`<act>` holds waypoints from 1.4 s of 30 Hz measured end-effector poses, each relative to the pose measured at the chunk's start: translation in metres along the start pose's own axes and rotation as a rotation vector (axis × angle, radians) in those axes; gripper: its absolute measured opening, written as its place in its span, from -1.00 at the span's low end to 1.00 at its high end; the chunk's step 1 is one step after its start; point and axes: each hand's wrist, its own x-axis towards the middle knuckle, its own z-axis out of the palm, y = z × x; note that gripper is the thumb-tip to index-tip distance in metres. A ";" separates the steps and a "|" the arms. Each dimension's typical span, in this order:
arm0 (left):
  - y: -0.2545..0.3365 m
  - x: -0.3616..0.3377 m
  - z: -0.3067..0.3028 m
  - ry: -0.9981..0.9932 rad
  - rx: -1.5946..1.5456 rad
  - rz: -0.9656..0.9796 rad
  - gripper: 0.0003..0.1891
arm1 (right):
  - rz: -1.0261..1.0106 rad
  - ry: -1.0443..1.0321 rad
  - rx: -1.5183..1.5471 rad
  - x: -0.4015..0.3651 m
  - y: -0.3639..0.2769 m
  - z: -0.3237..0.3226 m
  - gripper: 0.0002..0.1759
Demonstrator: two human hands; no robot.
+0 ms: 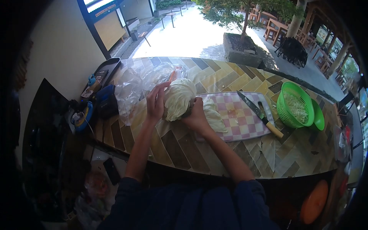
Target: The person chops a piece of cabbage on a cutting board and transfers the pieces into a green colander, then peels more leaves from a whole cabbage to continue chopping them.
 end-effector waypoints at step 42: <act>-0.035 -0.020 -0.025 -0.019 0.017 -0.093 -0.72 | -0.390 0.017 -0.364 -0.017 -0.003 -0.045 -0.26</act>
